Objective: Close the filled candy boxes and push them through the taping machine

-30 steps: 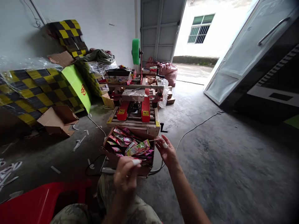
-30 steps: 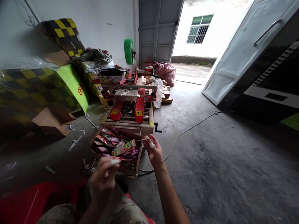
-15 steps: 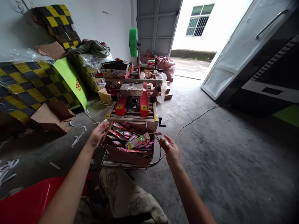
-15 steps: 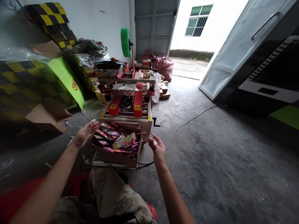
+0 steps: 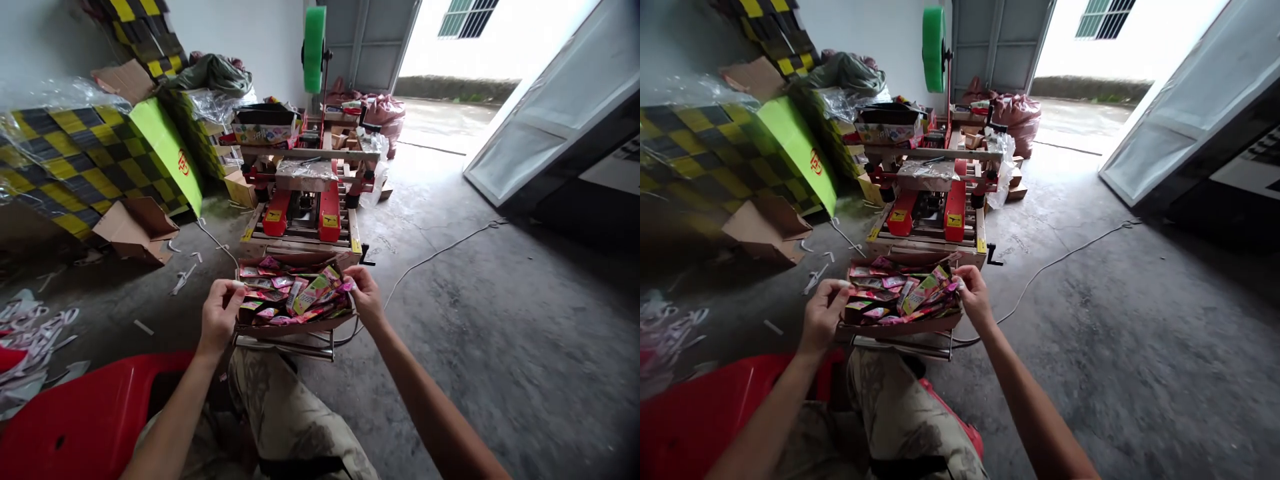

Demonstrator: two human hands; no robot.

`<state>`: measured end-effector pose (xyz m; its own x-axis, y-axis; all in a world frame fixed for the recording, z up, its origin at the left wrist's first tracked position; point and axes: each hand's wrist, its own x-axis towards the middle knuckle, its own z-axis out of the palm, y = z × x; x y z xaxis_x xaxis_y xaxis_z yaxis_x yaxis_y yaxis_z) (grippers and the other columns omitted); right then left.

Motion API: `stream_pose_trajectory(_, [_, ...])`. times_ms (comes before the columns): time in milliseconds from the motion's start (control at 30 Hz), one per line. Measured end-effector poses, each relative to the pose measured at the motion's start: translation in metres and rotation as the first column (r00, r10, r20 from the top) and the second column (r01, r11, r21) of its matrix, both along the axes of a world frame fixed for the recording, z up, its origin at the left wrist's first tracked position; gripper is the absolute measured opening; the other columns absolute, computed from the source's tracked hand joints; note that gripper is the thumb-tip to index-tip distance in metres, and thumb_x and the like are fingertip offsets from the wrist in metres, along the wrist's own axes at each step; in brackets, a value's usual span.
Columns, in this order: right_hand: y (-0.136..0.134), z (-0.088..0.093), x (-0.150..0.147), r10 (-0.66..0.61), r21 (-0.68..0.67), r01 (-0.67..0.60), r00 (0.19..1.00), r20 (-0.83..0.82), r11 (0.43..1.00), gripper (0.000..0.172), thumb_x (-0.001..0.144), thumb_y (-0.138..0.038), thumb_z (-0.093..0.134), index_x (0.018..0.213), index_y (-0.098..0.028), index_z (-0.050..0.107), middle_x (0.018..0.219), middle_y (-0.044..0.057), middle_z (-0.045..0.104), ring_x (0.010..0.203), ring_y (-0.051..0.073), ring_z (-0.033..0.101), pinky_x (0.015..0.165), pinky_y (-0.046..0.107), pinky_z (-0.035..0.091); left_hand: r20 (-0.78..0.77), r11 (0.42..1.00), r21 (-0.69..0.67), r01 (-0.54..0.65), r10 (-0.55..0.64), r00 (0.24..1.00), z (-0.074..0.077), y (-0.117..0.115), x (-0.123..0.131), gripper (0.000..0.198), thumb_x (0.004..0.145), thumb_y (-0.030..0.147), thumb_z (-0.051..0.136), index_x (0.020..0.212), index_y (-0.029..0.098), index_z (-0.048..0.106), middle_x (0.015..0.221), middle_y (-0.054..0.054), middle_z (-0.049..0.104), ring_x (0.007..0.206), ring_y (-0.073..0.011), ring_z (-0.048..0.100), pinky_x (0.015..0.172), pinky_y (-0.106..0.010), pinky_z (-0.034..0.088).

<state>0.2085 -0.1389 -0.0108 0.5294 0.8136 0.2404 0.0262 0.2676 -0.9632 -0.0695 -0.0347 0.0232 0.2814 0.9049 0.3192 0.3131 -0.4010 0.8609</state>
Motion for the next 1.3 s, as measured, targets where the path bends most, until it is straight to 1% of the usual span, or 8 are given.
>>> stream_pose_trajectory(133, [0.003, 0.018, 0.023, 0.078, 0.007, -0.080, 0.985, 0.152, 0.997, 0.027, 0.077, -0.038, 0.068, 0.092, -0.021, 0.053, 0.083, 0.000, 0.055, 0.074, 0.014, 0.055, 0.068, 0.024, 0.048, -0.173, 0.982, 0.004, 0.190, -0.187, 0.967, 0.020, 0.028, -0.010, 0.031, 0.083, 0.047, 0.055, 0.077, 0.017, 0.058, 0.072, 0.000, 0.053, 0.064, -0.0137, 0.052, 0.061, -0.024, 0.045])
stream_pose_trajectory(267, [0.014, 0.020, 0.042, -0.130, -0.013, 0.132, 0.986, 0.101, 0.991, 0.050, 0.076, -0.040, 0.068, 0.118, -0.026, 0.046, 0.119, 0.006, 0.049, 0.107, 0.020, 0.052, 0.086, 0.032, 0.048, -0.245, 0.956, 0.238, 0.173, -0.114, 0.963, 0.024, 0.046, -0.007, 0.048, 0.080, 0.051, 0.059, 0.115, 0.019, 0.055, 0.117, -0.009, 0.051, 0.104, -0.0241, 0.053, 0.086, -0.034, 0.048])
stream_pose_trajectory(400, [0.024, 0.024, 0.048, 0.065, -0.066, -0.057, 0.990, 0.122, 0.996, 0.032, 0.073, -0.032, 0.071, 0.101, -0.021, 0.060, 0.095, 0.003, 0.062, 0.086, 0.017, 0.060, 0.077, 0.030, 0.051, -0.338, 0.915, 0.204, 0.348, -0.267, 0.902, 0.017, 0.048, 0.001, 0.072, 0.083, 0.063, 0.047, 0.140, 0.020, 0.033, 0.149, -0.012, 0.020, 0.136, -0.0320, 0.022, 0.110, -0.048, 0.024])
stream_pose_trajectory(633, [0.027, 0.072, 0.027, 0.030, 0.101, -0.054, 0.973, 0.227, 0.993, 0.009, 0.085, -0.025, 0.057, 0.091, -0.019, 0.061, 0.081, 0.001, 0.062, 0.066, 0.011, 0.060, 0.065, 0.026, 0.052, -0.222, 0.938, 0.164, 0.306, -0.267, 0.938, 0.013, 0.041, -0.004, 0.068, 0.088, 0.060, 0.042, 0.145, 0.028, 0.022, 0.153, -0.005, 0.013, 0.139, -0.0287, 0.014, 0.113, -0.047, 0.018])
stream_pose_trajectory(800, [0.015, 0.084, 0.022, 0.127, -0.065, -0.118, 0.653, 0.747, 0.991, 0.022, 0.080, -0.027, 0.063, 0.101, -0.020, 0.064, 0.104, 0.008, 0.059, 0.095, 0.021, 0.058, 0.085, 0.037, 0.050, -0.375, 0.885, 0.268, 0.380, -0.268, 0.887, 0.020, 0.043, -0.003, 0.072, 0.088, 0.061, 0.039, 0.146, 0.022, 0.021, 0.153, -0.008, 0.012, 0.139, -0.0290, 0.014, 0.114, -0.046, 0.014])
stream_pose_trajectory(933, [0.008, 0.079, 0.037, 0.203, -0.071, -0.243, 0.580, 0.789, 0.967, 0.048, 0.085, -0.036, 0.060, 0.130, -0.024, 0.049, 0.135, 0.009, 0.043, 0.125, 0.026, 0.039, 0.105, 0.045, 0.035, -0.592, 0.745, 0.264, 0.612, -0.375, 0.713, 0.032, 0.052, 0.003, 0.071, 0.089, 0.062, 0.034, 0.147, 0.026, 0.017, 0.154, -0.004, 0.008, 0.140, -0.0288, 0.010, 0.114, -0.047, 0.009])
stream_pose_trajectory(1133, [0.037, 0.070, 0.019, 0.640, -0.402, -0.611, 0.232, 0.733, 0.682, 0.047, 0.090, -0.039, 0.051, 0.135, -0.027, 0.045, 0.143, 0.004, 0.037, 0.137, 0.029, 0.020, 0.112, 0.052, 0.005, -0.790, 0.464, 0.107, 0.879, -0.497, 0.359, 0.042, 0.060, 0.035, 0.068, 0.092, 0.049, 0.041, 0.147, 0.023, 0.010, 0.153, -0.005, 0.002, 0.141, -0.0234, 0.008, 0.114, -0.043, 0.003])
stream_pose_trajectory(1300, [0.057, 0.051, -0.009, 0.625, -0.541, -0.599, -0.084, 0.776, 0.591, 0.056, 0.086, -0.036, 0.058, 0.135, -0.012, 0.044, 0.139, 0.019, 0.040, 0.133, 0.033, 0.028, 0.110, 0.055, 0.009, -0.827, 0.483, 0.040, 0.875, -0.475, 0.300, 0.008, 0.048, 0.062, 0.077, 0.088, 0.041, 0.048, 0.147, 0.014, 0.006, 0.152, -0.012, 0.002, 0.141, -0.0241, 0.002, 0.114, -0.044, 0.003])
